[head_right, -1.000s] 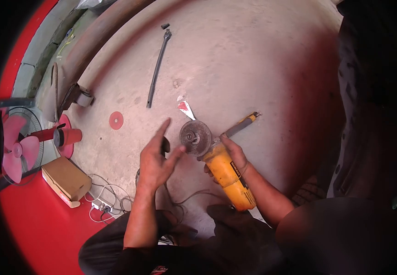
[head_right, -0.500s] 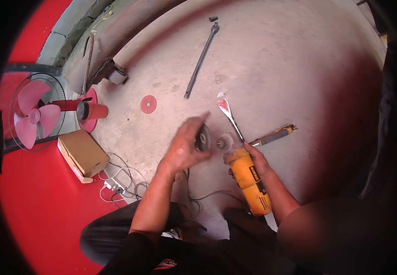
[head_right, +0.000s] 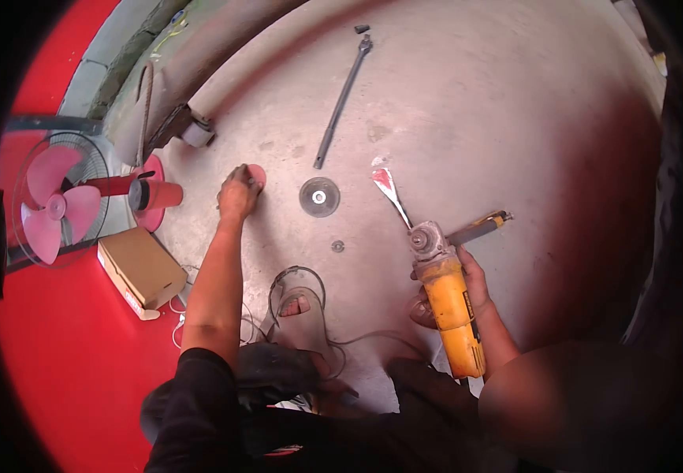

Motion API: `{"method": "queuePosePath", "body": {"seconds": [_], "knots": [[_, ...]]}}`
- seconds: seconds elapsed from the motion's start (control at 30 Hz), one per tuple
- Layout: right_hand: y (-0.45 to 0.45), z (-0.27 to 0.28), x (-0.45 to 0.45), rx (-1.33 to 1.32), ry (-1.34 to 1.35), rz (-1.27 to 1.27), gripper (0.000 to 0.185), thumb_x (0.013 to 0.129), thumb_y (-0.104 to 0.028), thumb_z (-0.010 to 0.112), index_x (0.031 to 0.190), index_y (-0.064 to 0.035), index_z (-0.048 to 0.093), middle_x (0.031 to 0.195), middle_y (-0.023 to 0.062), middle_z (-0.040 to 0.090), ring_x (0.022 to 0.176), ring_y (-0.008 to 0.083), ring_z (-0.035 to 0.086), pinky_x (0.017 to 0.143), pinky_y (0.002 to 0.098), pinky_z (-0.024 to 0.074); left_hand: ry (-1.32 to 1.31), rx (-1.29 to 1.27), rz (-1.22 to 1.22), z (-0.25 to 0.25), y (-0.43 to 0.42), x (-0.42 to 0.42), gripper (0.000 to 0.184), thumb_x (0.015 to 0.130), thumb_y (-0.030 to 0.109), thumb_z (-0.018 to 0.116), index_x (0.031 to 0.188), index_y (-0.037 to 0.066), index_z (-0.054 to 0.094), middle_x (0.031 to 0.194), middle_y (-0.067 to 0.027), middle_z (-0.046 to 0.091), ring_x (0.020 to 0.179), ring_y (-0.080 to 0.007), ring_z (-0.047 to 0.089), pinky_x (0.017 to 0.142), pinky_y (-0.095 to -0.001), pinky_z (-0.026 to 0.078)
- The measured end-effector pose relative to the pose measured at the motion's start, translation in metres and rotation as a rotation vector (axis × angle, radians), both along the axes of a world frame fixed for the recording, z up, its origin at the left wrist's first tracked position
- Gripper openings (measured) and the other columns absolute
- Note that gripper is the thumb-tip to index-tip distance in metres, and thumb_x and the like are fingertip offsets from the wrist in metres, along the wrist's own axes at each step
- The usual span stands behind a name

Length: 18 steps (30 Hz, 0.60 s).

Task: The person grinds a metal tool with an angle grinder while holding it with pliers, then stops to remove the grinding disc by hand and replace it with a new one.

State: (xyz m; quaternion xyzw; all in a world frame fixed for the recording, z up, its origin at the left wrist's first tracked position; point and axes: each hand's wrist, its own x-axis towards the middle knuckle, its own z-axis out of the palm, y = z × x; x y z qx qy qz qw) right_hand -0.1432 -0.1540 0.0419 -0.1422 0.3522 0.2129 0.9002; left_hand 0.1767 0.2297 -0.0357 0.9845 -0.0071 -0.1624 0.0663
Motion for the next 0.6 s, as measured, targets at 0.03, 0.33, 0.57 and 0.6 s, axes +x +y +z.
{"method": "queuePosePath", "body": {"seconds": [0.03, 0.33, 0.57, 0.6], "knots": [[0.0, -0.001, 0.0, -0.007, 0.004, -0.014, 0.082, 0.101, -0.068, 0.036, 0.129, 0.0047, 0.061, 0.105, 0.0242, 0.073, 0.077, 0.0343, 0.074, 0.069, 0.0443, 0.0631, -0.025, 0.013, 0.018, 0.001, 0.0, -0.002, 0.064, 0.088, 0.033, 0.077, 0.147, 0.019, 0.054, 0.147, -0.0143, 0.056, 0.135, -0.0339, 0.054, 0.109, -0.0513, 0.045], [0.012, 0.006, 0.0, 0.017, 0.086, 0.065, 0.089, 0.092, -0.081, 0.042, 0.123, 0.0002, 0.065, 0.088, 0.0193, 0.071, 0.07, 0.0317, 0.068, 0.061, 0.0458, 0.0541, 0.216, -1.193, 0.351, 0.071, -0.071, -0.045, 0.032, 0.099, 0.018, 0.067, 0.12, -0.005, 0.071, 0.101, -0.0106, 0.076, 0.086, -0.0171, 0.07, 0.079, -0.032, 0.055], [0.009, 0.01, 0.001, -0.057, -0.014, 0.081, 0.088, 0.092, -0.08, 0.045, 0.124, -0.0014, 0.065, 0.098, 0.0173, 0.072, 0.07, 0.0308, 0.068, 0.057, 0.0426, 0.0498, 0.778, -1.415, 0.273, 0.133, -0.188, -0.15, 0.031, 0.094, 0.017, 0.077, 0.114, -0.006, 0.072, 0.097, -0.0122, 0.075, 0.083, -0.0158, 0.07, 0.076, -0.0291, 0.057], [0.008, 0.011, 0.001, -0.077, -0.001, 0.062, 0.088, 0.092, -0.081, 0.045, 0.124, -0.0012, 0.064, 0.099, 0.0175, 0.072, 0.069, 0.0304, 0.067, 0.056, 0.0417, 0.0487, 0.795, -1.387, 0.288, 0.131, -0.195, -0.153, 0.031, 0.094, 0.018, 0.077, 0.113, -0.007, 0.072, 0.096, -0.0122, 0.075, 0.081, -0.0159, 0.07, 0.075, -0.0294, 0.057]]}}
